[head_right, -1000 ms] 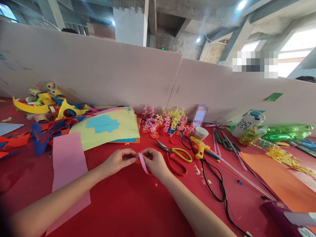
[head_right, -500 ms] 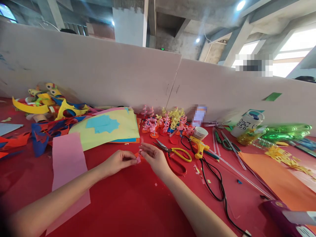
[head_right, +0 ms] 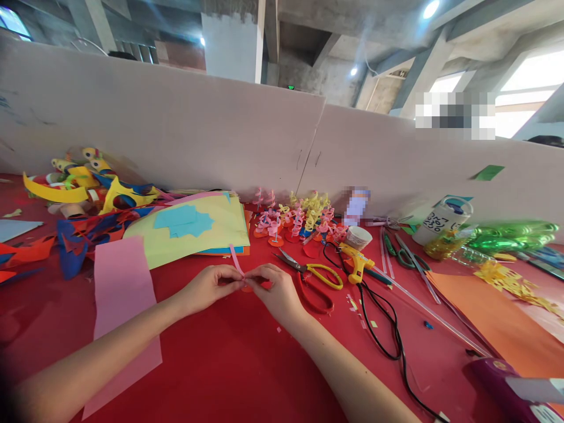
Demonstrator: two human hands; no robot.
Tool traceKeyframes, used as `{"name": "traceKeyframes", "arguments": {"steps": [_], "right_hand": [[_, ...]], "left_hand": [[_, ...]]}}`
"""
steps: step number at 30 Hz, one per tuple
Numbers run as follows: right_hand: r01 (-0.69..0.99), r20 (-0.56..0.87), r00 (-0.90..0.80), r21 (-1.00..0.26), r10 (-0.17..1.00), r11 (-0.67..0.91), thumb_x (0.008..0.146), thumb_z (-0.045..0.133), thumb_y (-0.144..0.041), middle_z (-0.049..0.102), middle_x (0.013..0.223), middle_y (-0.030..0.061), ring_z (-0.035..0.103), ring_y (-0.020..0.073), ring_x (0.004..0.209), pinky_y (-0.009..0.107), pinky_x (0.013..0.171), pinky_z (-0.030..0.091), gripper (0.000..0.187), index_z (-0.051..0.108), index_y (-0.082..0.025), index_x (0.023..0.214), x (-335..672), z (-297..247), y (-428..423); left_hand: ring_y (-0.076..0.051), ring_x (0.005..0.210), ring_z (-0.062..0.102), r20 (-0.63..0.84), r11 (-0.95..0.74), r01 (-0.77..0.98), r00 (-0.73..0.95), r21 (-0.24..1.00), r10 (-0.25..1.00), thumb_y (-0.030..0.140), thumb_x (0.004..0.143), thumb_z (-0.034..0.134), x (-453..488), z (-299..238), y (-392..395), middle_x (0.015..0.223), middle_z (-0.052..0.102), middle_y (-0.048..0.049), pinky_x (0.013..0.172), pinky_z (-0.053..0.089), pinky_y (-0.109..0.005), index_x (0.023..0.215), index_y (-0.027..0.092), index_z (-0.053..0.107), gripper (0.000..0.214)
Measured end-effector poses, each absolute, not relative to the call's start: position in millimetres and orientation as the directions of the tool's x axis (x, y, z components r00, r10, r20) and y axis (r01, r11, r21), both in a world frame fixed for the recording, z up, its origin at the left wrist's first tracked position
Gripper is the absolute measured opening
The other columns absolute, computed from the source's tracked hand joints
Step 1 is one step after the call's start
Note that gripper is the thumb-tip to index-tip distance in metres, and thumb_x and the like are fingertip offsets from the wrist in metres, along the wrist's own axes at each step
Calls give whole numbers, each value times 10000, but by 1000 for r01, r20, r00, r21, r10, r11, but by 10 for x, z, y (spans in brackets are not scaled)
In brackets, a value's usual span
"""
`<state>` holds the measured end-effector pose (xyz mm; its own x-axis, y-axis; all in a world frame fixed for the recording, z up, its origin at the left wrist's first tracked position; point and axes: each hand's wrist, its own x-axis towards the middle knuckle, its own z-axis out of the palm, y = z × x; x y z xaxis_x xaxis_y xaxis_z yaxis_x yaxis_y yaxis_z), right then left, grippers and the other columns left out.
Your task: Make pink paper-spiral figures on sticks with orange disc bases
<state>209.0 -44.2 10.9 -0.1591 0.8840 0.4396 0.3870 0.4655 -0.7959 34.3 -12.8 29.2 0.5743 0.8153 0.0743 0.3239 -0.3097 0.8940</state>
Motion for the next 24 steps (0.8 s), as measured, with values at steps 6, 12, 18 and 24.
{"name": "traceKeyframes", "arguments": {"steps": [6, 12, 18, 24], "right_hand": [[435, 399, -165, -791, 902, 429, 771, 605, -183, 668, 749, 38, 622, 166, 684, 289, 669, 504, 82, 685, -200, 776, 2093, 109, -446], [461, 380, -175, -784, 908, 416, 770, 585, -196, 645, 715, 29, 592, 152, 654, 266, 640, 476, 80, 660, -190, 743, 2094, 93, -439], [382, 237, -187, -877, 953, 293, 756, 554, -224, 607, 684, 9, 554, 141, 643, 254, 610, 430, 78, 597, -178, 711, 2080, 76, -421], [126, 76, -206, -987, 976, 103, 756, 580, -338, 586, 653, -12, 531, 118, 607, 250, 596, 404, 170, 572, -173, 716, 2065, 64, -392]], "left_hand": [[-181, 742, 615, 148, -450, 411, 587, 793, 796, 265, 793, 561, 330, 327, -139, 773, 690, -51, 686, 433, -250, 739, 183, 696, 167], [-157, 692, 592, 174, -518, 460, 604, 721, 778, 233, 803, 541, 333, 352, -153, 746, 661, -35, 640, 428, -243, 726, 176, 678, 167], [-162, 692, 585, 157, -440, 450, 539, 777, 828, 278, 737, 615, 329, 312, -127, 740, 652, -32, 642, 446, -259, 721, 171, 653, 115], [-177, 775, 619, 57, -268, 278, 589, 922, 806, 357, 761, 602, 296, 259, -63, 802, 706, -45, 734, 456, -277, 792, 168, 678, 206]]}}
